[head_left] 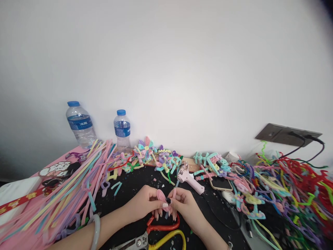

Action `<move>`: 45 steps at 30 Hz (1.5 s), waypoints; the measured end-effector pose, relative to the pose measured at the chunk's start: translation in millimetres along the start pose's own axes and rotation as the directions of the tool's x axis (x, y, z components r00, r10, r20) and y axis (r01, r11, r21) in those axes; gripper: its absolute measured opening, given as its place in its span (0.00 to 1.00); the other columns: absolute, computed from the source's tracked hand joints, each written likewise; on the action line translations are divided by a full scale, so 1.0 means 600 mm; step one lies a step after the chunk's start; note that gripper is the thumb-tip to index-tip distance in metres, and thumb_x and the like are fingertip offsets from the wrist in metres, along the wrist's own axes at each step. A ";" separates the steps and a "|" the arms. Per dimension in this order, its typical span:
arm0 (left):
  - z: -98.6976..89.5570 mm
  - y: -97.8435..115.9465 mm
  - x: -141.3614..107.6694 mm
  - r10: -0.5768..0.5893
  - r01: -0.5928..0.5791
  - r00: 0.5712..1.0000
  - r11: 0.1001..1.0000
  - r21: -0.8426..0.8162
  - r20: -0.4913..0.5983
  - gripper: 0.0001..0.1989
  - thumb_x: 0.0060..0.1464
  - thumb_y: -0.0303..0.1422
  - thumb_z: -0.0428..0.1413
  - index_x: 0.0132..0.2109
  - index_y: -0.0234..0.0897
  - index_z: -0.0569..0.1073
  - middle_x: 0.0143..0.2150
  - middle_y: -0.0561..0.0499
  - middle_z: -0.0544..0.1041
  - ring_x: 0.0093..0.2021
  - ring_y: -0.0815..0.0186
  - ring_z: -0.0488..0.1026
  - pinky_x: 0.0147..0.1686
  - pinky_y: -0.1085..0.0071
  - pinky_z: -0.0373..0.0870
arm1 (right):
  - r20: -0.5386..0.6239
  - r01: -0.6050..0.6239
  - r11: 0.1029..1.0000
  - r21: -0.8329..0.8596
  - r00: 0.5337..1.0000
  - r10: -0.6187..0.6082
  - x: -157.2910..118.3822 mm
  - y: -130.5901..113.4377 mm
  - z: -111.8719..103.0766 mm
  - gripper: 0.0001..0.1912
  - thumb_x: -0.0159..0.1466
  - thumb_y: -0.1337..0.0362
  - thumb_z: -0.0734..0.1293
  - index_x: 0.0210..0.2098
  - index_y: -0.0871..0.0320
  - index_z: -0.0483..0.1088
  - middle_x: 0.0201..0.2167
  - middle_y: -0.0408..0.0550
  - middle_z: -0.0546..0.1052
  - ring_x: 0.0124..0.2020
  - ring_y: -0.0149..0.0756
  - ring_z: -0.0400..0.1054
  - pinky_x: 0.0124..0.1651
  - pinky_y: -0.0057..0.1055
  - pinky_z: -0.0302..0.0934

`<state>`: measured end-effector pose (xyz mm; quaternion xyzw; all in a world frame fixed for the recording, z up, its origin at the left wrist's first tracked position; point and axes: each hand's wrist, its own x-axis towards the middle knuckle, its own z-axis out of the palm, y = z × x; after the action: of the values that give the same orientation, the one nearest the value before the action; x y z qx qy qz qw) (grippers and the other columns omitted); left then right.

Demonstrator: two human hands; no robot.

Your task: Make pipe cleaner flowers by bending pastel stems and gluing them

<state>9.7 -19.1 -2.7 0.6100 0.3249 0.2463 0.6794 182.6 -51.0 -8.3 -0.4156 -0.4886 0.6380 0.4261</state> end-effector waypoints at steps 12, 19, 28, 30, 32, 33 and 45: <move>-0.002 -0.006 -0.002 0.000 0.000 1.000 0.999 0.054 -0.002 0.12 0.46 0.37 0.59 0.27 0.30 0.75 0.19 0.53 0.72 0.18 0.70 0.68 0.20 0.76 0.65 | -0.017 -0.034 0.999 -0.040 0.999 0.034 -0.001 -0.006 0.002 0.11 0.53 0.61 0.70 0.26 0.64 0.68 0.16 0.41 0.72 0.14 0.22 0.62 0.16 0.18 0.56; -0.001 -0.003 0.000 0.026 -0.025 1.000 0.999 0.039 -0.001 0.13 0.47 0.38 0.58 0.28 0.30 0.76 0.20 0.53 0.73 0.19 0.71 0.68 0.20 0.77 0.64 | -0.031 -0.018 0.999 -0.044 0.999 0.017 -0.003 -0.007 0.003 0.14 0.53 0.57 0.70 0.26 0.64 0.68 0.17 0.42 0.72 0.13 0.22 0.61 0.16 0.19 0.56; -0.004 -0.003 0.004 0.118 -0.118 0.992 0.993 -0.006 -0.050 0.15 0.54 0.41 0.52 0.31 0.30 0.71 0.26 0.50 0.75 0.18 0.72 0.70 0.18 0.79 0.61 | -0.082 0.011 0.997 -0.070 0.996 -0.017 0.000 -0.002 0.002 0.16 0.54 0.55 0.70 0.26 0.64 0.67 0.15 0.41 0.71 0.11 0.21 0.58 0.15 0.18 0.52; -0.004 -0.002 0.005 0.134 -0.138 0.986 0.990 -0.027 -0.101 0.14 0.53 0.41 0.52 0.32 0.31 0.69 0.26 0.51 0.74 0.17 0.73 0.69 0.17 0.79 0.60 | -0.080 0.004 0.996 -0.088 0.997 -0.011 -0.001 -0.003 0.003 0.16 0.54 0.55 0.69 0.26 0.64 0.67 0.14 0.41 0.71 0.11 0.20 0.57 0.14 0.18 0.52; -0.002 0.001 0.005 0.147 -0.153 0.980 0.987 -0.038 -0.130 0.13 0.52 0.40 0.53 0.33 0.32 0.67 0.24 0.53 0.73 0.16 0.73 0.68 0.16 0.79 0.60 | -0.078 -0.002 0.995 -0.104 0.997 -0.006 -0.002 -0.005 0.005 0.16 0.53 0.55 0.70 0.26 0.63 0.67 0.14 0.40 0.71 0.11 0.20 0.57 0.15 0.19 0.52; -0.001 0.002 0.004 0.152 -0.158 0.979 0.987 -0.041 -0.134 0.13 0.52 0.40 0.54 0.34 0.32 0.67 0.24 0.53 0.73 0.16 0.73 0.67 0.16 0.79 0.61 | -0.081 -0.005 0.994 -0.110 0.997 -0.004 -0.003 -0.006 0.006 0.16 0.53 0.55 0.70 0.26 0.63 0.67 0.15 0.40 0.70 0.11 0.21 0.57 0.15 0.19 0.52; -0.007 -0.005 0.010 0.125 -0.141 0.975 0.987 -0.078 -0.182 0.10 0.51 0.37 0.55 0.32 0.33 0.66 0.24 0.53 0.74 0.24 0.68 0.73 0.24 0.75 0.66 | -0.260 0.094 0.995 -0.027 0.961 -0.098 -0.001 -0.010 0.004 0.15 0.53 0.54 0.70 0.27 0.60 0.65 0.14 0.38 0.68 0.12 0.24 0.56 0.15 0.21 0.49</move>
<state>10.2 -12.2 -6.7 0.5747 0.3309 0.3588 0.6568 181.2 -51.2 -2.2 -0.4748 -0.4525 0.5529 0.5139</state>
